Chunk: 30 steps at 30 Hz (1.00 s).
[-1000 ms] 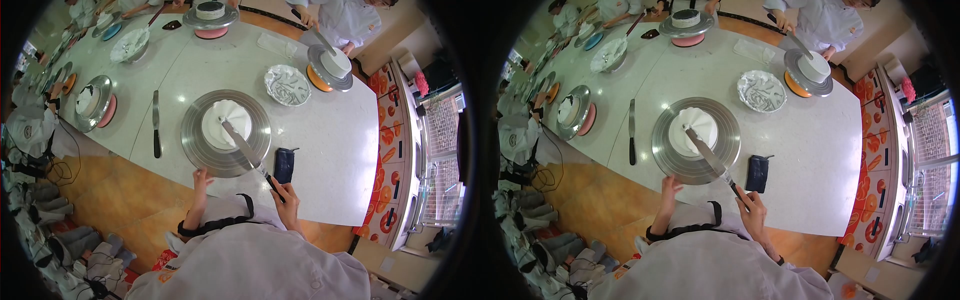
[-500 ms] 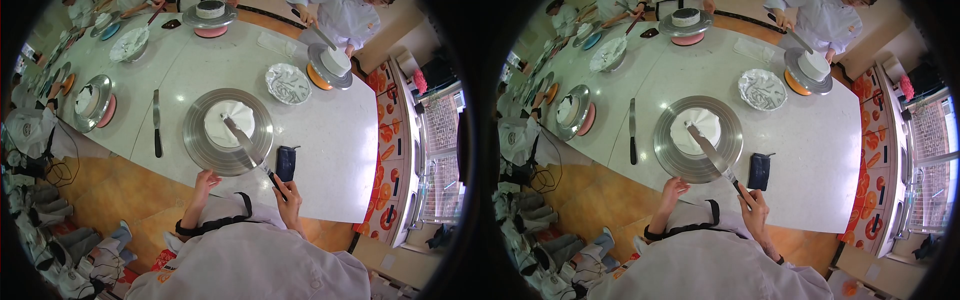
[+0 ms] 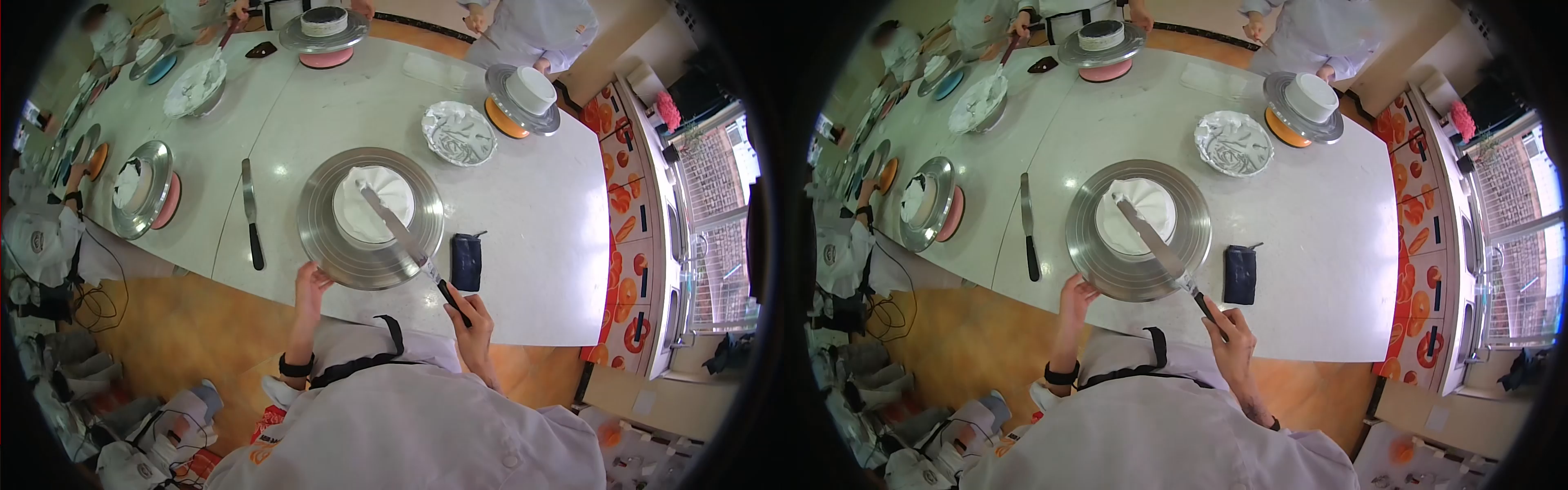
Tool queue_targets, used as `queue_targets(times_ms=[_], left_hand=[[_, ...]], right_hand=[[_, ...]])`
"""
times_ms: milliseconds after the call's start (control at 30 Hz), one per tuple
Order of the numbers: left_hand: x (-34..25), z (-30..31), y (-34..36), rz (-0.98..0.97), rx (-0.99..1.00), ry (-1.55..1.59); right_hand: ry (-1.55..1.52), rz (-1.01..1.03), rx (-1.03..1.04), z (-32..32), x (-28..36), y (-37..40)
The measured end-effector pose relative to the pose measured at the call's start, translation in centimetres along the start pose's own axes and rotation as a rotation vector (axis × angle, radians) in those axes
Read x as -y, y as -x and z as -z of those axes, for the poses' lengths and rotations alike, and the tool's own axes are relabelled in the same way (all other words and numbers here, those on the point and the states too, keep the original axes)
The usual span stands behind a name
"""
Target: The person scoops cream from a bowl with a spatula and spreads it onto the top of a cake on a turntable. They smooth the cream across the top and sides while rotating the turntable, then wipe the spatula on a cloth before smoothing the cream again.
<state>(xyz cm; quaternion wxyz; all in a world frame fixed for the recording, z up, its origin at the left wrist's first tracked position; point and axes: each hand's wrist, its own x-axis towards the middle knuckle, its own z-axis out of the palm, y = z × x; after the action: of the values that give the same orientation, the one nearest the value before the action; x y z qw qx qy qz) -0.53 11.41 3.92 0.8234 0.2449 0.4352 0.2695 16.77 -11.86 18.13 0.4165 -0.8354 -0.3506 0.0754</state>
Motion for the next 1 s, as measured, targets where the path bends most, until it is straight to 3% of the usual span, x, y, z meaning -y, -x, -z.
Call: queue_targets(times_ms=[33, 100, 200, 300, 333, 400, 500, 733, 1000], left_hand=[[-0.2, -0.9, 0.8, 0.003, 0.005, -0.004], [-0.2, -2.9, 2.3, -0.042, -0.016, -0.11], [0.1, -2.8, 2.3, -0.063, 0.03, -0.104], [0.0, -2.3, 1.5, -0.067, 0.01, -0.121], [-0.1, -2.3, 1.5, -0.073, 0.012, -0.119], [0.1, -2.4, 1.8, -0.049, 0.01, -0.113], [0.6, -2.0, 1.5, -0.047, 0.009, -0.049], [0.1, -0.4, 0.4, -0.151, 0.098, 0.0], [-1.9, -1.0, -2.2, -0.302, -0.104, -0.163]], right_hand=[[0.001, -0.004, -0.006, 0.2, 0.3, 0.0], [-0.485, -0.332, 0.228, 0.7, 1.0, -0.3], [-0.715, -0.495, 0.336, 0.7, 1.5, -0.7], [-0.728, -0.519, 0.315, 0.7, 1.7, -1.0], [-0.728, -0.512, 0.317, 0.5, 1.4, -1.1], [-0.217, -0.08, 0.046, -0.1, 0.2, -1.4], [0.045, 0.102, -0.069, 1.0, -0.9, -2.3], [0.01, 0.007, 0.074, 3.4, -5.7, -4.8], [-0.005, 0.107, 0.197, 4.1, -6.6, -6.7]])
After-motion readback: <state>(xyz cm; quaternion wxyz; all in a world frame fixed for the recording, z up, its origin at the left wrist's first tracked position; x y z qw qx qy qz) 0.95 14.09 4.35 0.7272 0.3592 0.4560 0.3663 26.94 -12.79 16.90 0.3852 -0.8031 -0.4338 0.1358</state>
